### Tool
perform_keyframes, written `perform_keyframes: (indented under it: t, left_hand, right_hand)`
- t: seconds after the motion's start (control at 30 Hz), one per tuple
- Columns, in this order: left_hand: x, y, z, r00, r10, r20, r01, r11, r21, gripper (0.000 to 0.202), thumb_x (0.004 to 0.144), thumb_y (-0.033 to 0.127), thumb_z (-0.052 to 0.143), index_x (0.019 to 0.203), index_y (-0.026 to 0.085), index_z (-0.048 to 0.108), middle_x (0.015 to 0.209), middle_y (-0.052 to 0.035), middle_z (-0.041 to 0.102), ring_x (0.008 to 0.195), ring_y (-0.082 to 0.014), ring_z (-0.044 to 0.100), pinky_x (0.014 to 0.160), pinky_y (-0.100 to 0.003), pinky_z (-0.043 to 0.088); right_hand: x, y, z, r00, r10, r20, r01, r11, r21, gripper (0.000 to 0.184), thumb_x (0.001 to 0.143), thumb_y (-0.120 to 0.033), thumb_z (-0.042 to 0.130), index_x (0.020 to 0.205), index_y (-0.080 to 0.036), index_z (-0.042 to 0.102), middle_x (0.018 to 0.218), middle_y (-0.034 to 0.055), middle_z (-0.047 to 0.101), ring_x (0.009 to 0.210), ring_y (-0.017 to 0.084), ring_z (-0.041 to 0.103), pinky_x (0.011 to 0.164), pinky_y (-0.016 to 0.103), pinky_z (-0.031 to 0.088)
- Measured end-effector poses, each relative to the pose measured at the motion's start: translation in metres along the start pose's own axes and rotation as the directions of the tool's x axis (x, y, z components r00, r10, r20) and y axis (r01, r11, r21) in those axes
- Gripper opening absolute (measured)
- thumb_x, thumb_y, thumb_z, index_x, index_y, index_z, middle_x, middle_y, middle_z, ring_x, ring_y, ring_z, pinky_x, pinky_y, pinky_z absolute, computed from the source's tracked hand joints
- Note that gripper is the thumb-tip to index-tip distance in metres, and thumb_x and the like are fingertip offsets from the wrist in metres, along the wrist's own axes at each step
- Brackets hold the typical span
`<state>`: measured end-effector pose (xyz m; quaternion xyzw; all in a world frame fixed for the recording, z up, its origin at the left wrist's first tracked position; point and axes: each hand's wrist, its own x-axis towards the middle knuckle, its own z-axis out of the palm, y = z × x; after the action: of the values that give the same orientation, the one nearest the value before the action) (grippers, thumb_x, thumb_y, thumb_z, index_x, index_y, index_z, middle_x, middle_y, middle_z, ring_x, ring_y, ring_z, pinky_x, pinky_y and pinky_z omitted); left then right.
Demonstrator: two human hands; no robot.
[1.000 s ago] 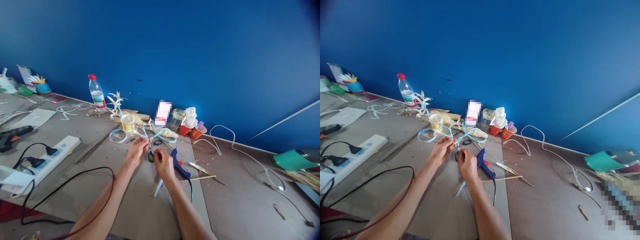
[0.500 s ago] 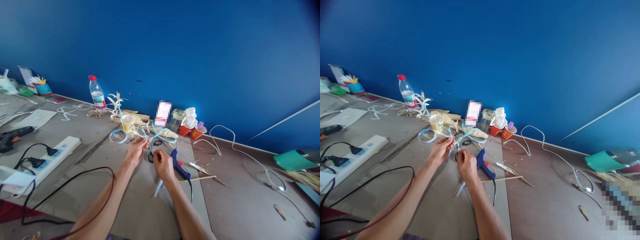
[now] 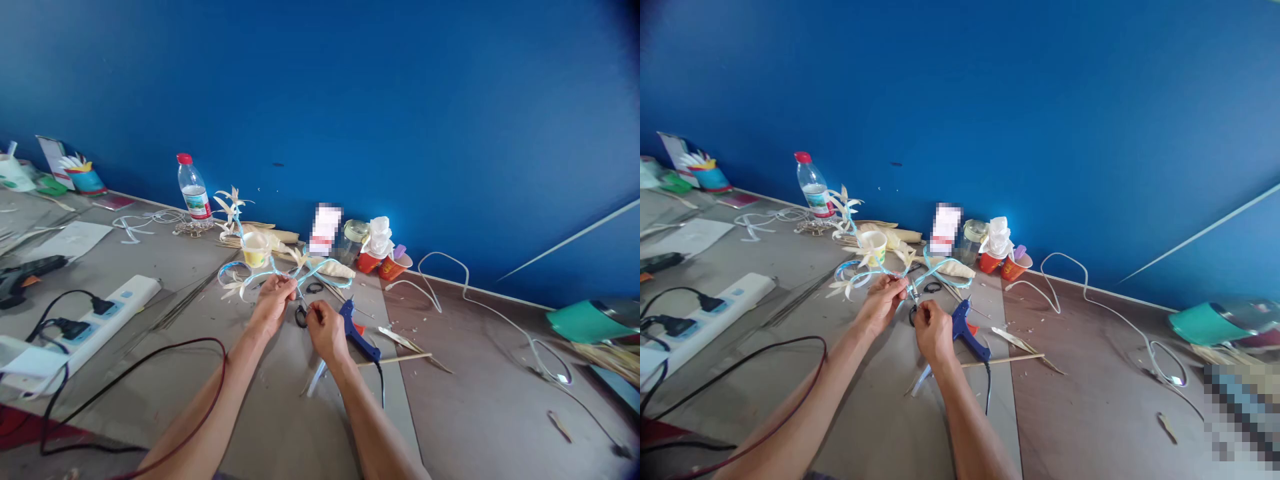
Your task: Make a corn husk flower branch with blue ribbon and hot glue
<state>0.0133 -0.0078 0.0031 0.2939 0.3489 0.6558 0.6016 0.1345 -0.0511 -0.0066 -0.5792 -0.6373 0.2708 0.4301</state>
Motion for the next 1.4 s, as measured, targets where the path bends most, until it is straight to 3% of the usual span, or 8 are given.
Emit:
perform_keyframes:
  t: [0.27,0.4,0.57,0.77,0.93,1.17,1.4]
  left_hand:
    - [-0.004,0.002,0.001,0.994,-0.014,0.111,0.029,0.990,-0.141,0.023,0.062,0.014,0.066,0.085,0.014,0.063,0.071,0.0003,0.064,0.063,-0.0102,0.057,0.064,-0.023,0.042]
    - [-0.004,0.005,0.001,0.988,-0.016,0.150,0.043,0.983,-0.176,0.022,0.065,0.018,0.069,0.086,0.014,0.063,0.068,0.0000,0.063,0.060,-0.0092,0.057,0.061,-0.022,0.043]
    - [-0.003,0.007,0.002,0.992,-0.010,0.129,0.032,0.985,-0.169,0.022,0.060,0.020,0.076,0.074,0.014,0.060,0.074,-0.0005,0.064,0.055,-0.0068,0.055,0.057,-0.022,0.042]
    - [0.001,0.003,-0.002,0.998,-0.040,0.054,0.046,0.992,-0.114,0.027,0.063,0.028,0.076,0.071,0.016,0.053,0.064,0.0025,0.059,0.045,-0.0032,0.045,0.044,-0.018,0.033]
    - [0.003,0.001,-0.002,0.998,-0.061,0.024,0.063,0.994,-0.089,0.030,0.062,0.032,0.076,0.068,0.015,0.052,0.059,0.0040,0.057,0.041,-0.0016,0.040,0.044,-0.017,0.031]
    - [0.003,-0.005,-0.004,0.996,-0.010,-0.090,0.015,0.999,0.051,0.034,0.062,0.043,0.073,0.068,0.015,0.055,0.067,-0.0015,0.063,0.050,-0.0061,0.049,0.048,-0.019,0.038]
    - [-0.004,0.004,0.003,0.992,-0.128,0.016,0.129,0.990,-0.054,0.032,0.063,0.040,0.073,0.070,0.018,0.052,0.072,-0.0017,0.066,0.059,-0.0121,0.058,0.060,-0.027,0.046]
  right_hand:
    - [0.000,-0.003,-0.003,0.999,0.036,-0.014,-0.036,0.999,0.012,0.017,0.076,-0.026,0.044,0.067,-0.017,0.055,0.054,-0.0022,0.050,0.050,0.011,0.043,0.050,0.022,0.034]
    - [0.000,-0.003,-0.004,0.999,0.048,-0.008,-0.048,0.999,0.018,0.016,0.076,-0.026,0.044,0.067,-0.017,0.055,0.054,-0.0024,0.050,0.050,0.011,0.042,0.050,0.022,0.033]
    - [0.000,-0.002,-0.001,0.998,0.059,0.000,-0.059,0.998,0.021,0.015,0.075,-0.025,0.045,0.069,-0.017,0.056,0.055,-0.0016,0.052,0.050,0.012,0.045,0.050,0.022,0.034]
    - [-0.003,0.000,0.005,0.999,-0.044,0.024,0.044,0.998,-0.038,0.014,0.076,-0.020,0.044,0.068,-0.018,0.056,0.055,-0.0021,0.051,0.050,0.012,0.045,0.052,0.022,0.034]
    - [-0.005,0.001,0.006,0.995,-0.096,0.018,0.097,0.989,-0.113,0.014,0.075,-0.017,0.045,0.070,-0.017,0.057,0.058,0.0001,0.056,0.053,0.012,0.050,0.054,0.021,0.034]
    - [-0.004,0.005,0.007,0.992,-0.123,-0.004,0.120,0.978,-0.172,0.014,0.077,-0.016,0.045,0.073,-0.017,0.059,0.061,0.0020,0.060,0.056,0.013,0.054,0.055,0.021,0.035]
    - [-0.002,0.001,0.002,0.993,-0.115,-0.025,0.111,0.985,-0.134,0.015,0.076,-0.017,0.045,0.069,-0.017,0.058,0.057,0.0003,0.057,0.052,0.012,0.050,0.052,0.021,0.034]
